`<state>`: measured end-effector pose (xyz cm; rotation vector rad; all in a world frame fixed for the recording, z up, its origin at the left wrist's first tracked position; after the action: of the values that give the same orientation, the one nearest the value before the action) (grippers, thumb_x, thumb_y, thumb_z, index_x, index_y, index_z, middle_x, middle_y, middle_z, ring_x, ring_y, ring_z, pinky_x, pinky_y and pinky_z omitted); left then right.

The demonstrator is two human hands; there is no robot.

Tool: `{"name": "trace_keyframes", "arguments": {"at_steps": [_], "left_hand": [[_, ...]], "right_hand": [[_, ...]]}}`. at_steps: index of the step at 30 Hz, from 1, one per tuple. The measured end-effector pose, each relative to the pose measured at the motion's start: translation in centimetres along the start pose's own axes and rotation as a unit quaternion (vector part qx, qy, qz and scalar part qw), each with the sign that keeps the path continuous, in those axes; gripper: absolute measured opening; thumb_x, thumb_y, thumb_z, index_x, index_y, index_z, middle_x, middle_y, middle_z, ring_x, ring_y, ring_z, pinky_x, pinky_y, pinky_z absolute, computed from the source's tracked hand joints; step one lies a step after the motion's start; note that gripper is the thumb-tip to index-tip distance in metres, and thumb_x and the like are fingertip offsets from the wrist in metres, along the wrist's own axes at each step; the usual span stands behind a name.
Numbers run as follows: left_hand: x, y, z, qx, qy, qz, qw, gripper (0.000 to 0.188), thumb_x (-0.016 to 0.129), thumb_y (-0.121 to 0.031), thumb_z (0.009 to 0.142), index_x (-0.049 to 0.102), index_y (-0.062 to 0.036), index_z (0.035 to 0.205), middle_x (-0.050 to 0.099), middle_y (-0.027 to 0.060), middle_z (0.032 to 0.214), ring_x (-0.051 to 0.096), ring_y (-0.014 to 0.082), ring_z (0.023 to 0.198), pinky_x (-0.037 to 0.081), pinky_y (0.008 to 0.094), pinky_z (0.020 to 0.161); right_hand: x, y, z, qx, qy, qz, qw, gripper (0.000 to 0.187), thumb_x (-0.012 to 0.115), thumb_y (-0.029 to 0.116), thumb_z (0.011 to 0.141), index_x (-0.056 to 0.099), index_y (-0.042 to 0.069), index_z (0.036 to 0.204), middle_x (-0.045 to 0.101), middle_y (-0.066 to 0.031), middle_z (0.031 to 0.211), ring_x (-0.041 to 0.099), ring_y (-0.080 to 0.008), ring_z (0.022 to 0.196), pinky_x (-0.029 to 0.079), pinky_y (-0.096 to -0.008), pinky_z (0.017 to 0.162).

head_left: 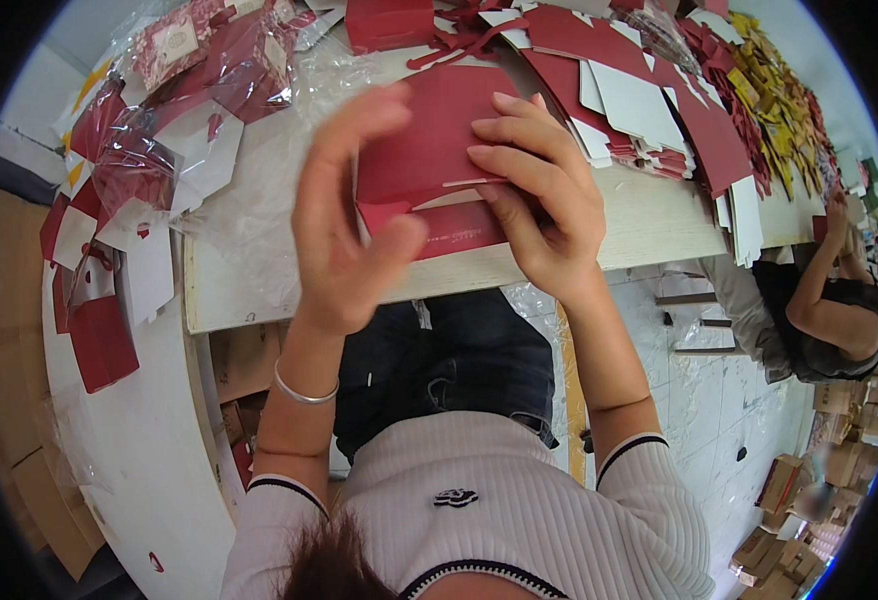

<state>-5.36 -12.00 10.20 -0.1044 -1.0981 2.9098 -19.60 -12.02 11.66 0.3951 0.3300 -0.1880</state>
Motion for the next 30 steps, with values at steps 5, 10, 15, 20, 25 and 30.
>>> {"name": "trace_keyframes", "arguments": {"at_steps": [5,10,15,20,25,30], "left_hand": [[-2.4,6.3,-3.1,-0.352,-0.097,-0.274,0.890,0.059,0.057,-0.017,0.081,0.029,-0.0033,0.131,0.044,0.0126,0.124,0.042,0.0227,0.116,0.032,0.0329,0.097],[-2.1,6.7,-3.2,-0.387,-0.013,-0.206,0.899,0.076,0.066,-0.013,0.074,0.021,-0.0058,0.135,0.043,0.0115,0.124,0.046,0.0209,0.112,0.037,0.0336,0.094],[-2.8,6.0,-5.6,-0.249,0.010,0.124,0.961,0.113,0.078,-0.009,0.061,-0.004,-0.0082,0.139,0.035,0.0146,0.128,0.039,0.0246,0.117,0.037,0.0357,0.095],[-3.2,5.7,-6.8,-0.280,-0.032,0.102,0.954,0.126,0.083,-0.018,0.057,-0.013,-0.0098,0.137,0.023,0.0166,0.137,0.035,0.0252,0.120,0.031,0.0379,0.099],[-4.0,4.6,-5.6,-0.175,-0.026,0.122,0.977,0.121,0.077,-0.043,0.061,-0.010,-0.0084,0.138,0.021,0.0181,0.138,0.032,0.0308,0.123,0.026,0.0429,0.101],[-5.7,-0.7,-3.9,-0.031,-0.148,0.188,0.971,0.081,0.058,-0.052,0.077,0.025,-0.0013,0.130,0.040,0.0185,0.124,0.040,0.0314,0.116,0.032,0.0437,0.097]], "right_hand": [[0.7,2.4,-1.5,-0.111,0.045,-0.082,0.989,0.025,0.060,0.003,0.069,0.061,0.002,0.094,0.056,-0.0138,0.103,0.051,-0.0309,0.106,0.036,-0.0453,0.095],[3.1,3.2,-2.7,-0.154,0.114,-0.097,0.977,0.018,0.063,0.006,0.067,0.061,0.000,0.084,0.056,-0.0141,0.102,0.053,-0.0296,0.104,0.040,-0.0423,0.094],[2.5,1.2,-4.2,-0.090,0.167,0.005,0.982,0.018,0.066,0.007,0.068,0.060,-0.002,0.083,0.057,-0.0152,0.098,0.055,-0.0326,0.095,0.046,-0.0412,0.081],[-4.0,-5.9,2.1,0.029,0.006,-0.149,0.988,0.009,0.061,0.004,0.073,0.059,0.001,0.081,0.058,-0.0107,0.082,0.055,-0.0267,0.077,0.046,-0.0352,0.068],[3.5,-18.3,5.1,-0.013,0.257,-0.407,0.876,0.010,0.057,0.010,0.076,0.063,0.007,0.083,0.054,-0.0091,0.095,0.051,-0.0240,0.095,0.045,-0.0340,0.072],[5.1,-22.4,6.2,-0.052,0.291,-0.452,0.842,0.012,0.055,0.012,0.074,0.063,0.009,0.082,0.059,-0.0073,0.086,0.055,-0.0247,0.088,0.044,-0.0345,0.071]]}}
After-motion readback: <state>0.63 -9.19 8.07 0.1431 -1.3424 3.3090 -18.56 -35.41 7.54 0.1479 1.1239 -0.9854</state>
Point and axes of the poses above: each hand's wrist, its own z-axis towards the middle knuckle, its own x-axis out of the palm, y = z × x, the point moved 9 cm from there along z, towards the middle knuckle
